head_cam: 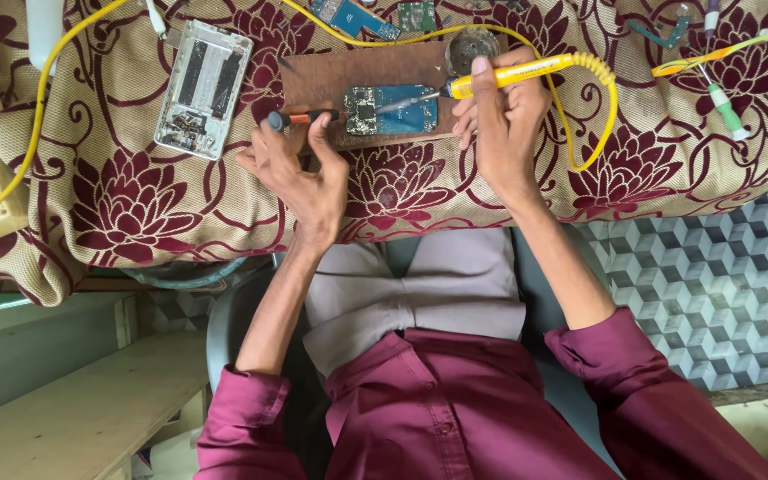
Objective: The person uses a soldering iron and a screwdriver to work on a blue circuit board placed on a wooden board. They repeatedly apply the soldering iron to various points on the board while holding it steady with the screwdriver.
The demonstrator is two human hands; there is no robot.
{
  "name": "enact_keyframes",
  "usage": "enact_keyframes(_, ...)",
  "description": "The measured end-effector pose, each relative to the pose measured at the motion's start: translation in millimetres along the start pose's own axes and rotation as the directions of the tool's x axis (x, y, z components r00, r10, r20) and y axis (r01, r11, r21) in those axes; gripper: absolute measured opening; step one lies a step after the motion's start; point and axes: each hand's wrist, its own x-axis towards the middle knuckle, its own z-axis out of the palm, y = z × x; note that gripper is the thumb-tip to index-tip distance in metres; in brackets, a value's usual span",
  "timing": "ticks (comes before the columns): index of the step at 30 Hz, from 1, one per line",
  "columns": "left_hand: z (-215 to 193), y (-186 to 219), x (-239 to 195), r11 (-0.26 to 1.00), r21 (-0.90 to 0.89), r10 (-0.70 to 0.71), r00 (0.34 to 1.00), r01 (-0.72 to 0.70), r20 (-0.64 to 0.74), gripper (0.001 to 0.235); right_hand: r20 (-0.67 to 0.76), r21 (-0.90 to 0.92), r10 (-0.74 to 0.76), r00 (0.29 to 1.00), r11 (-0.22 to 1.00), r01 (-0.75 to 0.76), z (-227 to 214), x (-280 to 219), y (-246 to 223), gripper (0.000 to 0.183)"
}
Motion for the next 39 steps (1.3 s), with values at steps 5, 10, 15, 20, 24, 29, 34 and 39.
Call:
enact_keyframes(5,-4,2,2,0.999,-0.032,-0.001,1.0,0.002,0.019,0.014,-0.017,0.034,0.012,1.0,0.999,-0.012,-1,-1,6,0.024)
enact_keyframes(10,-12,7,2,0.986,-0.157,0.065,0.995,-0.052,0.074,0.015,-0.064,0.04,0.072,0.995,0.997,-0.07,-1,-3,9,0.024)
enact_keyframes(15,-16,9,-1,0.979,-0.203,0.059,0.991,-0.034,0.119,0.017,-0.025,0.051,0.064,0.998,0.997,-0.063,-4,4,13,0.023)
enact_keyframes(20,-15,11,1,0.976,-0.216,0.045,0.995,-0.025,0.088,0.016,-0.026,0.074,0.076,0.997,0.995,-0.074,-5,3,15,0.023)
enact_keyframes(24,-17,13,2,0.983,-0.18,0.039,0.996,-0.025,0.076,0.017,-0.051,0.091,0.117,0.992,0.99,-0.112,-4,-1,13,0.023)
enact_keyframes(29,-17,13,1,0.985,-0.173,0.028,0.997,-0.016,0.072,0.015,-0.045,0.094,0.121,0.992,0.989,-0.116,-5,-4,8,0.023)
enact_keyframes(34,-15,10,2,0.98,-0.195,0.044,0.996,-0.029,0.071,0.015,-0.044,0.015,0.035,0.998,0.999,-0.034,-3,-9,9,0.023)
enact_keyframes(39,-11,10,0,0.992,-0.125,0.02,0.997,-0.011,0.07,0.016,-0.101,-0.047,-0.025,0.995,0.999,0.02,2,-18,18,0.02)
